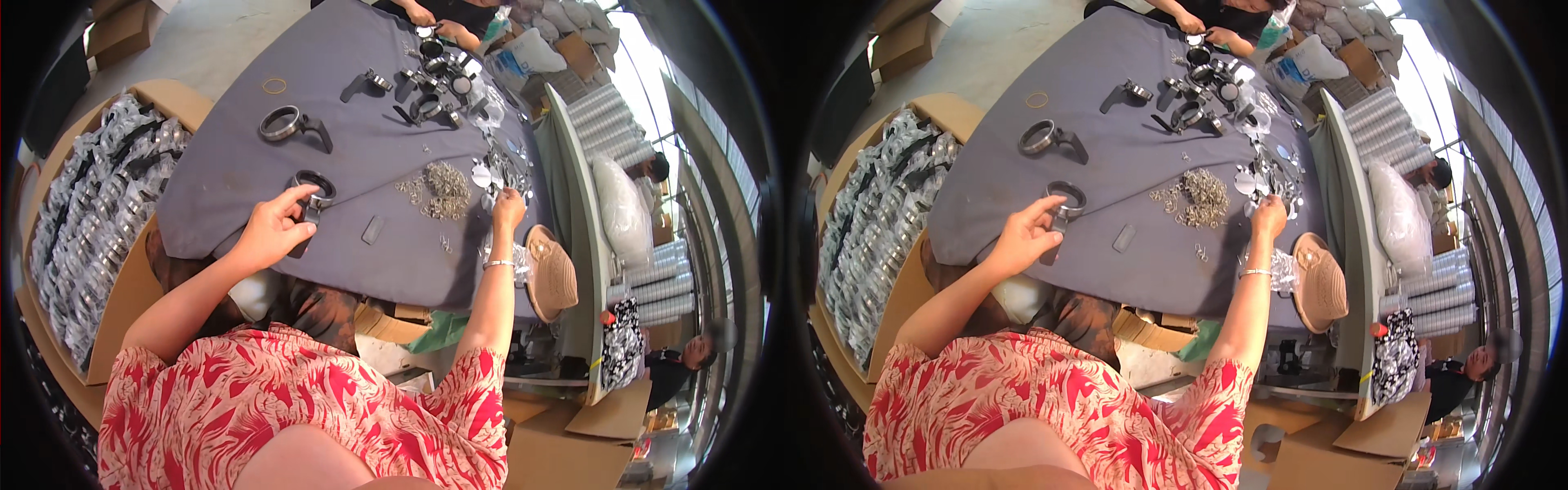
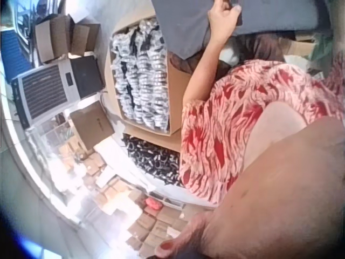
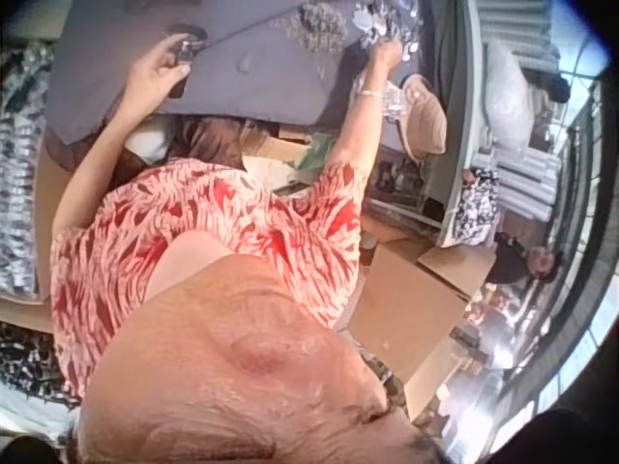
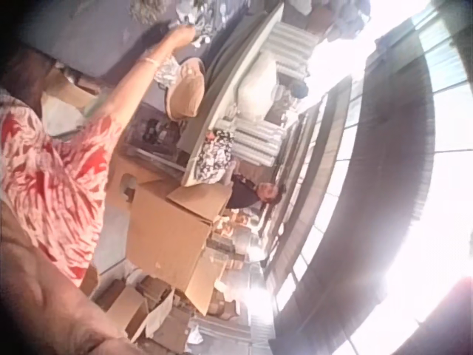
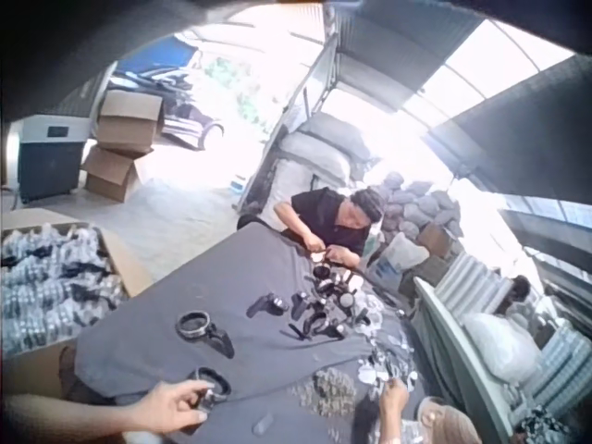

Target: The recorder is manually assembling small metal components into circular frames at a workbench in a manufacturing setting.

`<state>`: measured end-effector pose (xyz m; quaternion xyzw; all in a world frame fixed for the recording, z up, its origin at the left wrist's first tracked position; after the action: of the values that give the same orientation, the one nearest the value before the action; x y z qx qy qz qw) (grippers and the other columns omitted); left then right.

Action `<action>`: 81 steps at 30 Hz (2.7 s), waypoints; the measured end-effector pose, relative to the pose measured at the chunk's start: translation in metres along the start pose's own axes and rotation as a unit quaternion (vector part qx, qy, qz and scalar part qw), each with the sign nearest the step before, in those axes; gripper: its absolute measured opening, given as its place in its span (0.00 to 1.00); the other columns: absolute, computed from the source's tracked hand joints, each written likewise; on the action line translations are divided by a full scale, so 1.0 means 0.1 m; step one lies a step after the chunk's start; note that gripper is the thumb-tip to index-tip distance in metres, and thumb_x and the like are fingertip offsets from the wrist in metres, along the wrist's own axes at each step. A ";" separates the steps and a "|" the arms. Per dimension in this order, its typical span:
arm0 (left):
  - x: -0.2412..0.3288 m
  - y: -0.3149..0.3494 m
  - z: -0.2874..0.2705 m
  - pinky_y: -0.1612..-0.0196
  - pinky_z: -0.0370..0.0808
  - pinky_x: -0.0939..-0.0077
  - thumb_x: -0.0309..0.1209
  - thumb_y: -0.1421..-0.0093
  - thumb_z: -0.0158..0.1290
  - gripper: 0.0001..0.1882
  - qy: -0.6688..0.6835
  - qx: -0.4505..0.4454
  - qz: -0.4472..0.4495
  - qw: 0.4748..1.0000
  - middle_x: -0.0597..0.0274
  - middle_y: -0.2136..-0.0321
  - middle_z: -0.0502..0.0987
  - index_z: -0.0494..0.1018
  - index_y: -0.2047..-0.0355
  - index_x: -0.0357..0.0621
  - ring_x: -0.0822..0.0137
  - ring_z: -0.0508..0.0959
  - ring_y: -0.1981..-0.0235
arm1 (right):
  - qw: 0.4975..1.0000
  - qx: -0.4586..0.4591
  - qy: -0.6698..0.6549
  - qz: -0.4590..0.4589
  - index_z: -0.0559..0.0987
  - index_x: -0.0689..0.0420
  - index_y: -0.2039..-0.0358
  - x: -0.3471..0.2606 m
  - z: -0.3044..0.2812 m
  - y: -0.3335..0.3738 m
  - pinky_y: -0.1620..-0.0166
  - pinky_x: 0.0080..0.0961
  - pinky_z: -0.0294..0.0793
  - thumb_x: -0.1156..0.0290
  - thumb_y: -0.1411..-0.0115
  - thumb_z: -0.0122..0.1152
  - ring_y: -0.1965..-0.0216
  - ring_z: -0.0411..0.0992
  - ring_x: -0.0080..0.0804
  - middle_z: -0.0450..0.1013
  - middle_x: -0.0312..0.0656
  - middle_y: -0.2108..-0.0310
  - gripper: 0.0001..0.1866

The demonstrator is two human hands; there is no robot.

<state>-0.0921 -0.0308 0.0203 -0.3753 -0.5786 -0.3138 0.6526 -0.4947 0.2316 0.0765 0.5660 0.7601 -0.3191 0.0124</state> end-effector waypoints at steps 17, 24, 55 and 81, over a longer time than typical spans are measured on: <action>0.04 0.02 -0.06 0.80 0.61 0.85 0.23 0.49 0.52 0.25 -0.059 0.035 0.067 0.995 0.66 0.78 0.66 0.65 0.49 0.42 0.81 0.61 0.85 | 0.948 -0.004 0.085 -0.307 0.78 0.57 0.74 -0.38 -0.22 -0.06 0.65 0.35 0.72 0.73 0.49 0.54 0.69 0.73 0.44 0.73 0.46 0.73 0.05; -0.05 -0.03 -0.04 0.71 0.68 0.82 0.24 0.50 0.54 0.33 0.013 0.014 0.041 0.999 0.62 0.74 0.69 0.56 0.43 0.39 0.77 0.67 0.77 | 0.924 -0.001 -0.260 -0.280 0.75 0.60 0.73 -1.25 -0.86 0.71 0.72 0.14 0.63 0.81 0.50 0.59 0.76 0.63 0.17 0.68 0.32 0.77 0.04; 0.00 0.02 -0.01 0.75 0.65 0.86 0.19 0.49 0.52 0.34 0.023 -0.019 0.011 0.999 0.70 0.76 0.66 0.54 0.41 0.39 0.84 0.64 0.79 | 0.814 -0.058 -0.271 -0.511 0.71 0.62 0.72 -2.99 -0.41 2.68 0.67 0.30 0.75 0.83 0.53 0.57 0.68 0.73 0.41 0.73 0.45 0.70 0.07; -0.06 -0.06 -0.09 0.83 0.59 0.83 0.25 0.42 0.47 0.08 0.002 0.056 -0.002 0.998 0.72 0.87 0.66 0.68 0.62 0.43 0.83 0.61 0.87 | 0.945 -0.034 -0.282 -0.162 0.76 0.61 0.72 -1.36 -0.44 1.79 0.74 0.15 0.68 0.77 0.45 0.57 0.78 0.66 0.16 0.70 0.32 0.80 0.02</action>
<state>-0.0937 -0.0421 0.0144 -0.3366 -0.5948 -0.2834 0.6728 -0.2758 0.1654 0.0788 0.3216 0.8169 -0.4377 0.1938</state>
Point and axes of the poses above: each hand's wrist, its own y-axis away from the middle knuckle, its own z-axis out of the palm, x = y × z, the point moved 9 cm from there along -y, towards the middle knuckle
